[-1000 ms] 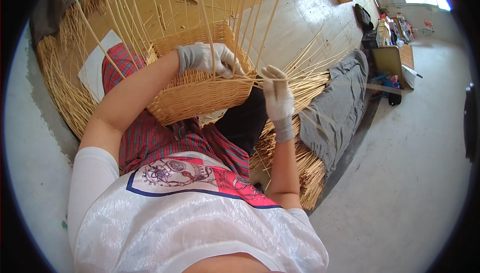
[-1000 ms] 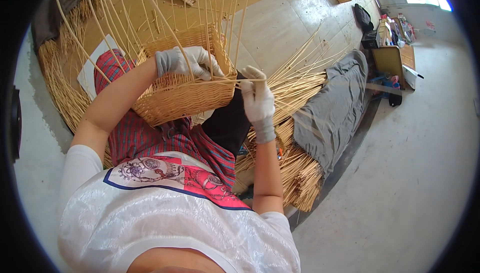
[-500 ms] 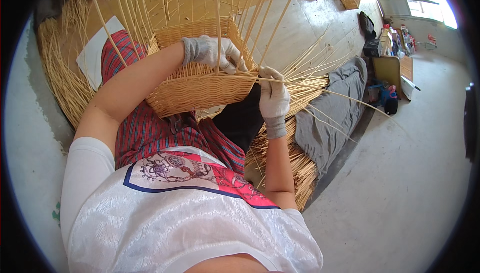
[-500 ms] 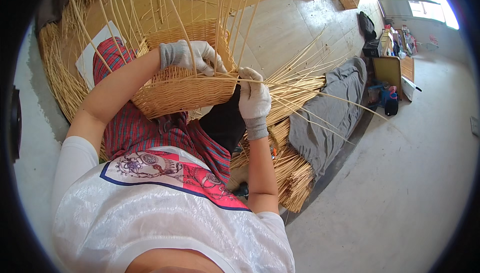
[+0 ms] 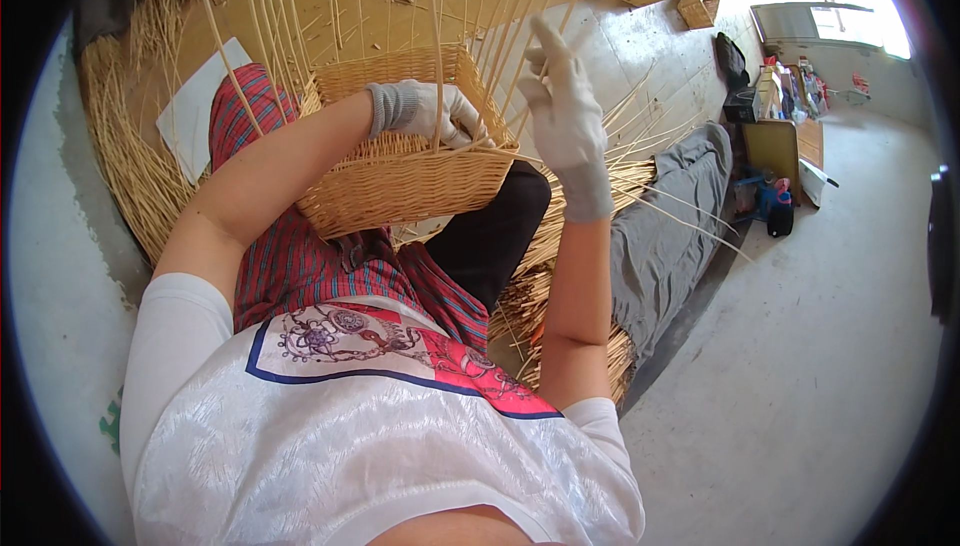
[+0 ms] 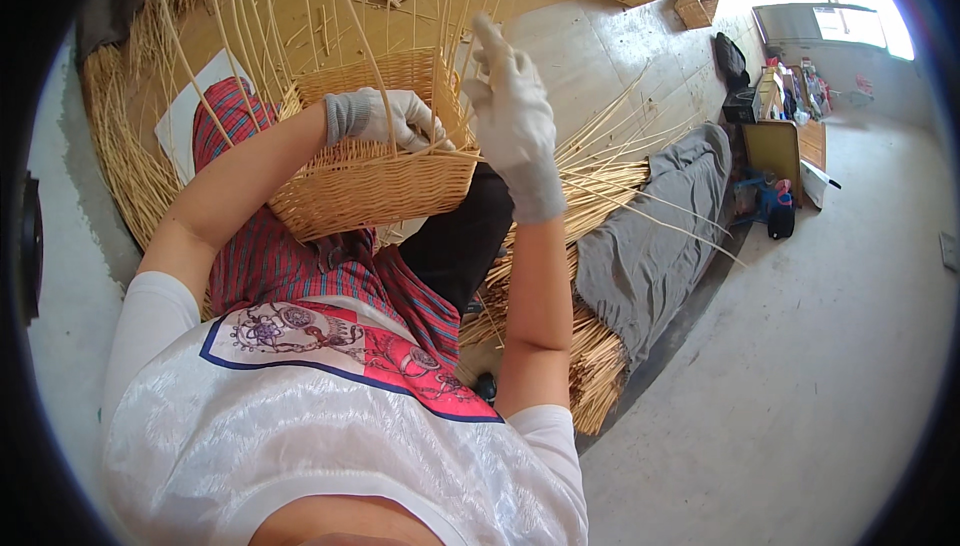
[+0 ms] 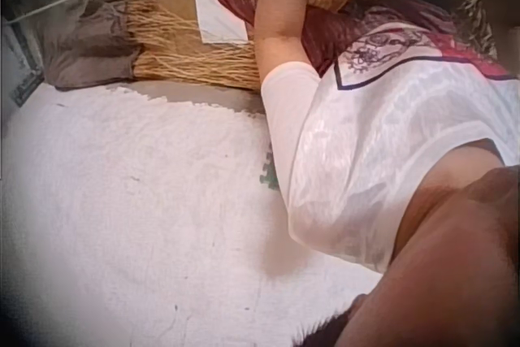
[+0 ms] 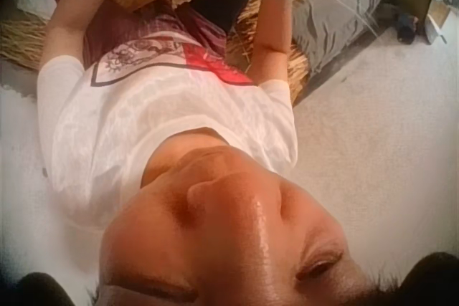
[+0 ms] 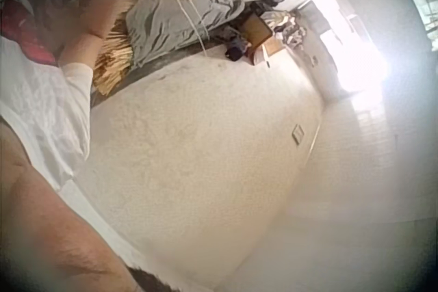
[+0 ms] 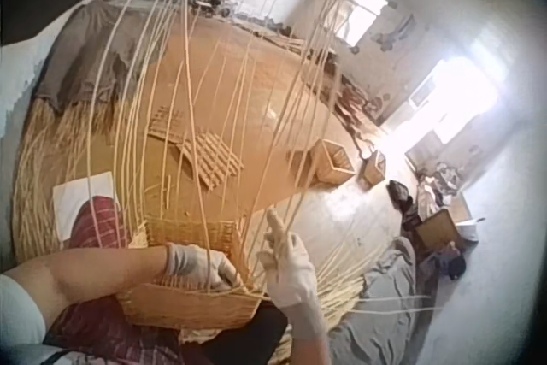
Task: Weaving a large wicker or bamboo basket using long strips and a power drill for stabilization.
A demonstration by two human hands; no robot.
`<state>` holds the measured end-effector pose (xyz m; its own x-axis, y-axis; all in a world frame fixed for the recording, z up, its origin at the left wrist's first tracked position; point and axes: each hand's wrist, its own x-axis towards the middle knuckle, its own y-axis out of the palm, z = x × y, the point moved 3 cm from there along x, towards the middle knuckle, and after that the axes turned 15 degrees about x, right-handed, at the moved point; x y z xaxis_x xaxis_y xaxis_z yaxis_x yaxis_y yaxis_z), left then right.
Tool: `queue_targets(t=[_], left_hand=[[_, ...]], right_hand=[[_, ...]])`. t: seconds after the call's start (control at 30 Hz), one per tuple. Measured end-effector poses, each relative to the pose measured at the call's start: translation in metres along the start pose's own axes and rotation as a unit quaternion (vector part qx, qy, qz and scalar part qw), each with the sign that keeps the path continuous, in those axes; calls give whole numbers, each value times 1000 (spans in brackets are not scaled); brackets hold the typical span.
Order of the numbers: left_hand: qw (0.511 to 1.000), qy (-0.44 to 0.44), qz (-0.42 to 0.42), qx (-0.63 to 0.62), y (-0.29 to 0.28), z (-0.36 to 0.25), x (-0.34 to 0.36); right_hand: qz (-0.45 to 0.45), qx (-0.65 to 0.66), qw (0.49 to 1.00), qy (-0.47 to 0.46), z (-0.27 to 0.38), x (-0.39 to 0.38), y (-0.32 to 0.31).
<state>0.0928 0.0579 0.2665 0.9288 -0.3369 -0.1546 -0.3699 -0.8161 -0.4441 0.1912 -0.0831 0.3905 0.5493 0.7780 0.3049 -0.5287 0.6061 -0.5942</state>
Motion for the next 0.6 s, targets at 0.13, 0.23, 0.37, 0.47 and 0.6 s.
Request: queue_targets(t=[0.13,0.23,0.37,0.47,0.6], left_hand=[[999,17,10,-28,0,3,-1],[1000,6,4,-18,3,7,-4],[995,-43,-26,-88,7,4,-16],[984,-121,-87,-97,8,-3,-41],[954,85,-189,-218,-15,-18,-70]], right_hand=[[-100,-245,963,-58,14,6,11],[-92,-216,968,-93,10,-30,18],[13,-253,961,-114,-15,-83,20],[34,-209,975,-70,-33,-90,19],[23,-150,987,-51,-28,-80,14]])
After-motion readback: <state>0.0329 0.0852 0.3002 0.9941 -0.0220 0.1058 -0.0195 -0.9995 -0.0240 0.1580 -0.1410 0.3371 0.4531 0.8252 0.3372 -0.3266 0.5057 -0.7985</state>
